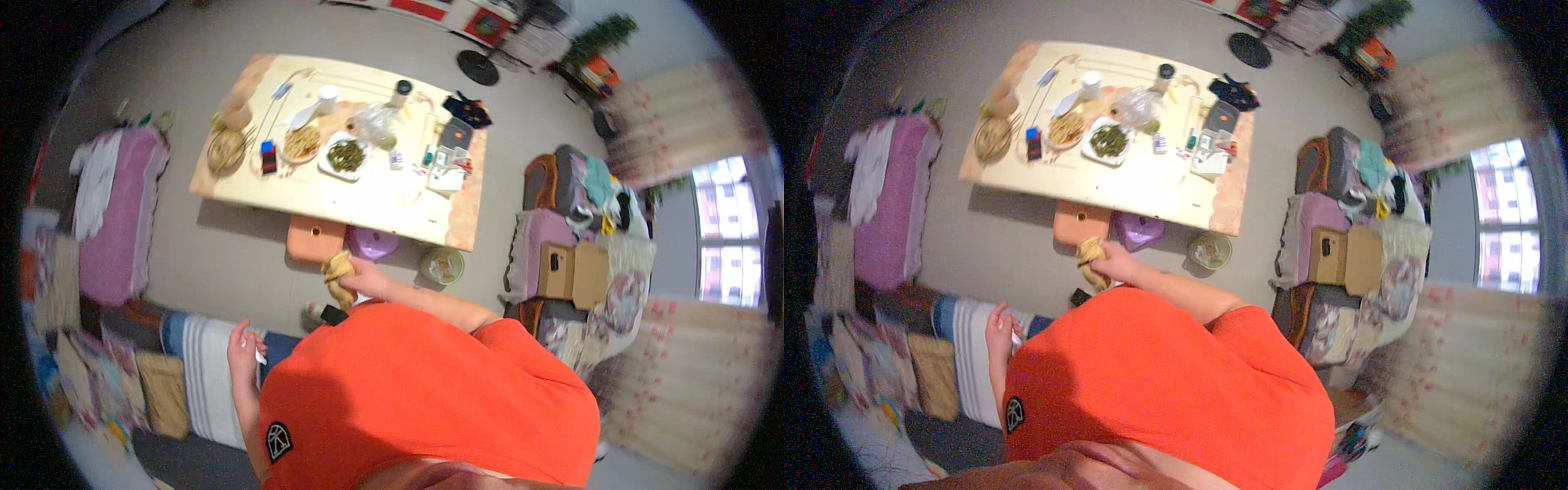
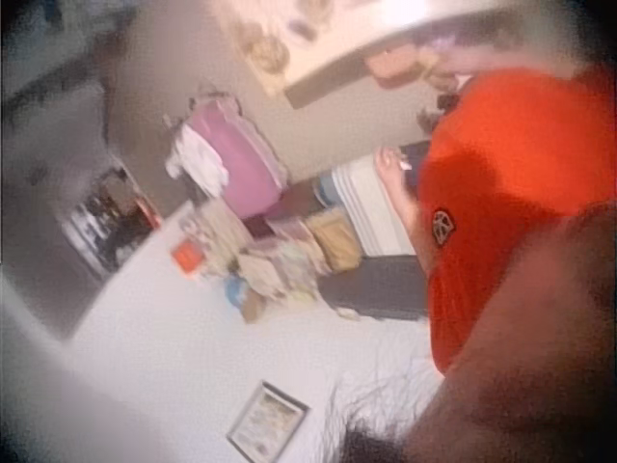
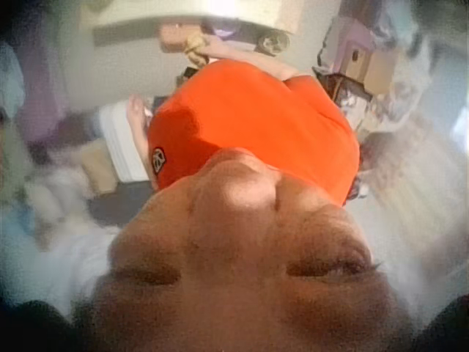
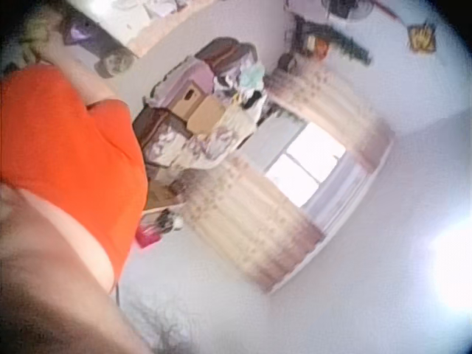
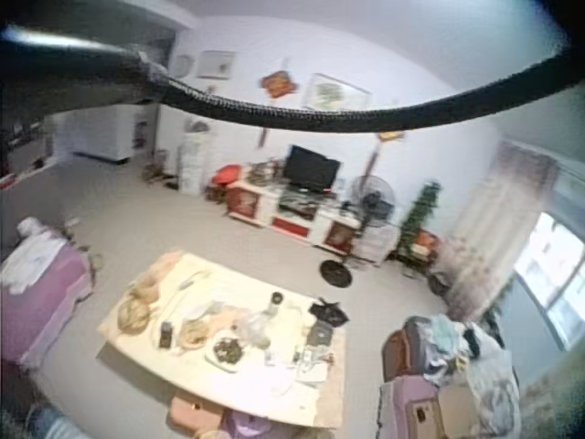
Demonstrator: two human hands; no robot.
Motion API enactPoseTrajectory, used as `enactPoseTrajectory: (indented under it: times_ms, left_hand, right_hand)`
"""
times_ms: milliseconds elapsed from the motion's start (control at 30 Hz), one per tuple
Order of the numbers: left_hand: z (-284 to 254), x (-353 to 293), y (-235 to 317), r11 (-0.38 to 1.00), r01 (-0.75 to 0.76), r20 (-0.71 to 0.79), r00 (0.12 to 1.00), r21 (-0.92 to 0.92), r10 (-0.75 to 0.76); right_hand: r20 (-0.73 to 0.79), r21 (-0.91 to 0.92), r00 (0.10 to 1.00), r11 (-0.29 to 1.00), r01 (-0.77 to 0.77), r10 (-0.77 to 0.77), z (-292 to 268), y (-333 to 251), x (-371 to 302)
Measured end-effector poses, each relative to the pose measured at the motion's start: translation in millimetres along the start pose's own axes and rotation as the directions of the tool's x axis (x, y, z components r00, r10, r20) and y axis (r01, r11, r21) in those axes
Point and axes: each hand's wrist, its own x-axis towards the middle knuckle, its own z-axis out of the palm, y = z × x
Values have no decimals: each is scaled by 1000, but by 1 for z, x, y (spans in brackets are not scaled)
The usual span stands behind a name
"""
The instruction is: The person wipes a table surface using a cloth, moving items like plates of food and small blocks aside to clean underneath them, then wrings out the cloth in a bucket of water and continues wiping the surface.
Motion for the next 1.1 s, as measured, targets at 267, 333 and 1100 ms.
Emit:
enactPoseTrajectory:
  times_ms: [267,333,1100]
  left_hand:
    - [38,74,68,995,-37,354,935,93,2]
    - [52,85,81,993,-31,401,916,115,-18]
    - [165,195,166,812,-312,759,611,493,-227]
  right_hand:
    - [-47,-68,985,985,160,-163,2,-54,37]
    - [2,-20,980,980,197,-197,1,-69,46]
    - [-505,262,860,938,228,-68,46,-77,-11]
